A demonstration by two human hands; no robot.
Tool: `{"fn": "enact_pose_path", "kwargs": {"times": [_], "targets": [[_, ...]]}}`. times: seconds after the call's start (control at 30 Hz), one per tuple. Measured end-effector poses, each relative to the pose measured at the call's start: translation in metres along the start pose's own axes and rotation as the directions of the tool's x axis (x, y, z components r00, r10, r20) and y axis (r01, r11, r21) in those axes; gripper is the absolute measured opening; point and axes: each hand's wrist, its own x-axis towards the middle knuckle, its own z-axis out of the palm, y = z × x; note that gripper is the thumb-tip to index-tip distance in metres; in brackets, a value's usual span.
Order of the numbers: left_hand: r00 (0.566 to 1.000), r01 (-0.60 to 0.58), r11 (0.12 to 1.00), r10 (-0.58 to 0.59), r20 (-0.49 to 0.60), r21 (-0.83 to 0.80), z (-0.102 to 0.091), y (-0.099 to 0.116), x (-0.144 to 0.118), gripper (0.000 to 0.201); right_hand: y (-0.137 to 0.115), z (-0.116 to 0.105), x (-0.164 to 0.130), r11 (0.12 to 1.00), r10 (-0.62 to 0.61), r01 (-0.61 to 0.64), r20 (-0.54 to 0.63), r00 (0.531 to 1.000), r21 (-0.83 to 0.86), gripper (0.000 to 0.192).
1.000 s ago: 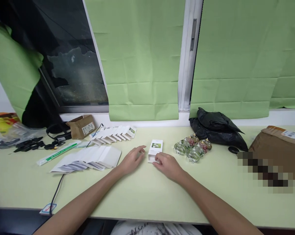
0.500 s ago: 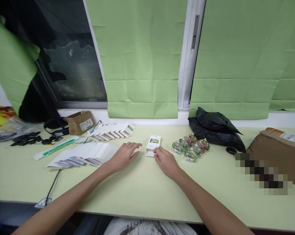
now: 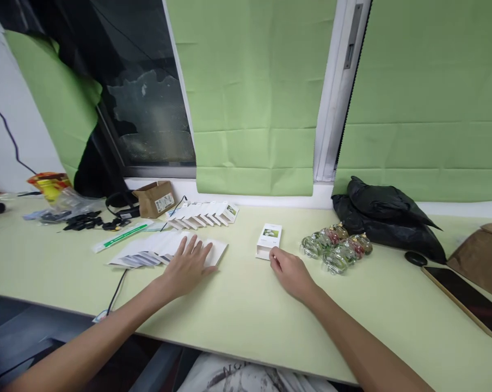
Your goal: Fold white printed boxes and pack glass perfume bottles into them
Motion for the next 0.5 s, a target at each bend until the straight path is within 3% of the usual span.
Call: {"fn": "enact_pose_path", "kwargs": {"times": [0.13,0.37,0.5], "targets": [[0.998,-0.055,0.998,0.056,0.03,-0.034,0.005,0.016,0.004,0.058,0.002,-0.001,0.002,1.0,0.024,-0.025,-0.024,0.999,-0.011,0.021],[0.991,0.075,0.997,-0.078,0.109,0.029,0.007,0.037,0.033,0.065,0.002,-0.002,0.004,0.998,0.062,-0.062,-0.028,0.998,-0.004,0.018],[0.979,0.09,0.99,-0.108,0.17,0.112,0.008,0.038,0.056,0.052,0.003,-0.003,0.004,0.996,0.089,-0.088,-0.019,0.996,0.034,0.012]]}}
